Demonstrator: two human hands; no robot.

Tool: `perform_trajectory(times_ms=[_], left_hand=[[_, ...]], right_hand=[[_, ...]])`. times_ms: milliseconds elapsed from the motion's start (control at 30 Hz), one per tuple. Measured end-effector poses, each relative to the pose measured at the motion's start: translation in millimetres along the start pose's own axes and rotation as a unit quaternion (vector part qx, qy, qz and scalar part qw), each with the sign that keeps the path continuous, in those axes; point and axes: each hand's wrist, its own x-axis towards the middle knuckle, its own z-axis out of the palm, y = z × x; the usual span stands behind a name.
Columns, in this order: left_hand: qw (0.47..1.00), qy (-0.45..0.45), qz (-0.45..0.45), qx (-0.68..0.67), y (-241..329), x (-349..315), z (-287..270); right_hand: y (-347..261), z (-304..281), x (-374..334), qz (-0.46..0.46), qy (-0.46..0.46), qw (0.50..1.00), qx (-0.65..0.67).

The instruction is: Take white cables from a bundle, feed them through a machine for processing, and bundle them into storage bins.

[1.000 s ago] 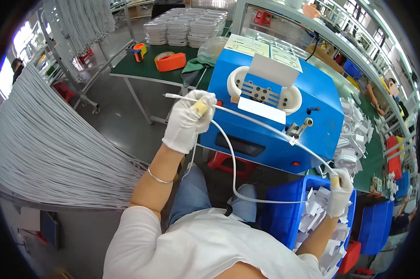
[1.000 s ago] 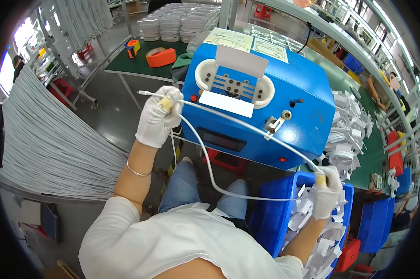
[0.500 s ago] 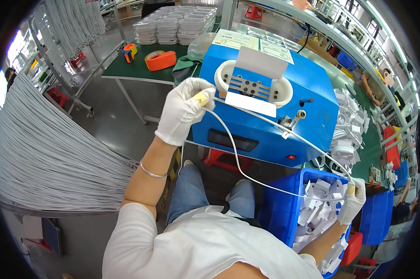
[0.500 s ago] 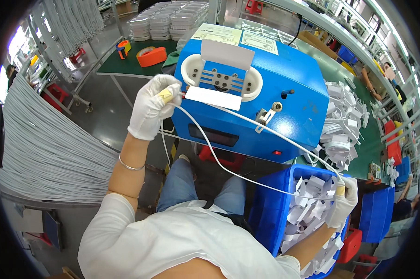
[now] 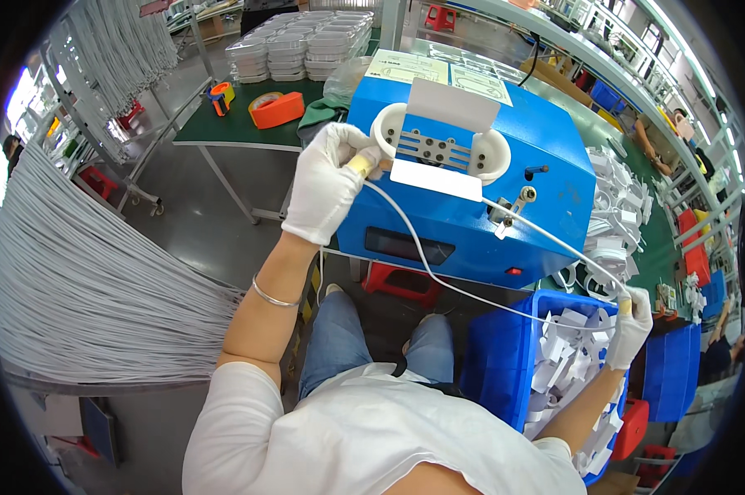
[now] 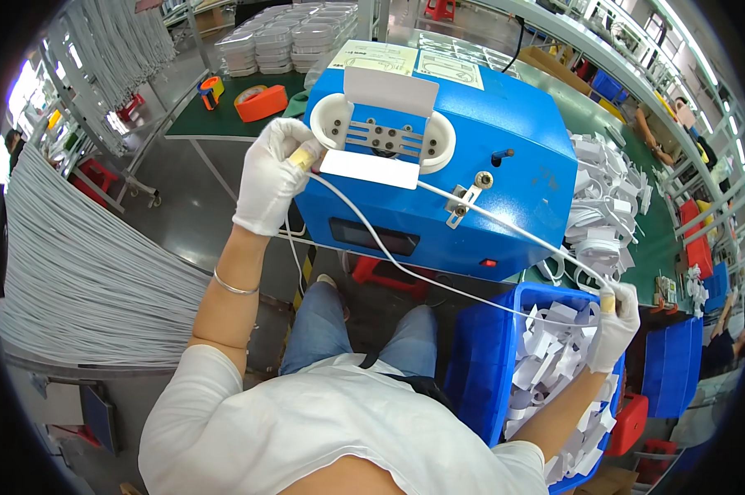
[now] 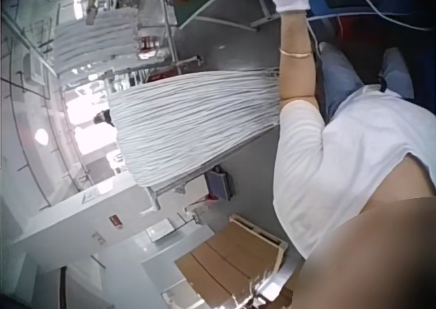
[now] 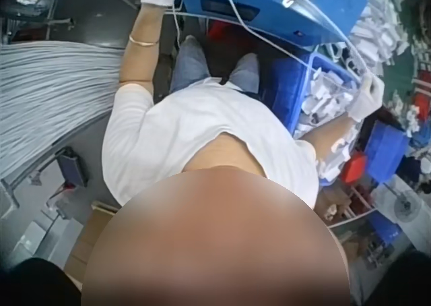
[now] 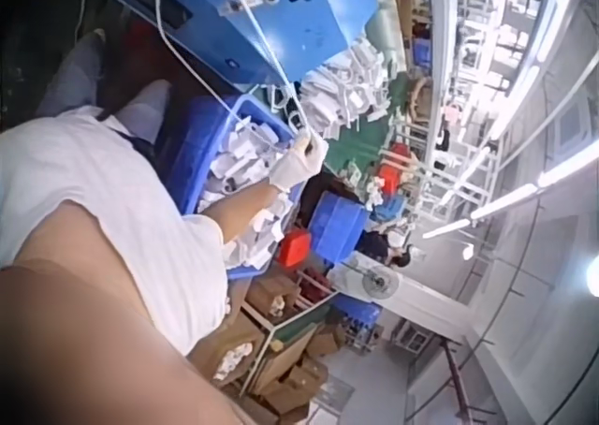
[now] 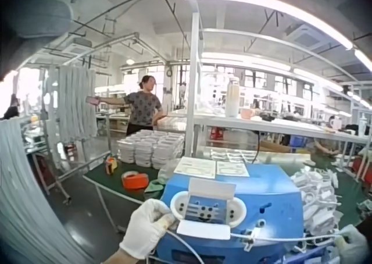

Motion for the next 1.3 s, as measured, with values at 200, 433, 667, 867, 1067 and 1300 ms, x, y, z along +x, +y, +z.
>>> perform_trajectory(times_ms=[200, 433, 667, 867, 1067, 1300], left_hand=[[0.990, 0.006, 0.118, 0.071, -14, 0, 2], [0.993, 0.056, 0.067, 0.074, -16, -9, 6], [0.981, 0.078, 0.006, 0.176, -6, -66, -46], [0.985, 0.001, -0.106, 0.135, 9, -109, -82], [0.950, -0.222, -0.210, 0.058, 4, -118, -81], [0.883, -0.355, -0.295, 0.081, -28, -120, -45]], right_hand=[[-13, -5, 45, 0.022, 0.054, 0.996, -0.067], [15, 44, 131, 0.014, 0.007, 0.999, -0.033], [33, 70, 140, 0.063, -0.051, 0.996, -0.036], [20, 34, 118, 0.106, -0.020, 0.994, -0.001], [22, 20, 97, 0.108, -0.013, 0.994, -0.015], [19, -3, 78, 0.182, -0.063, 0.981, 0.037]])
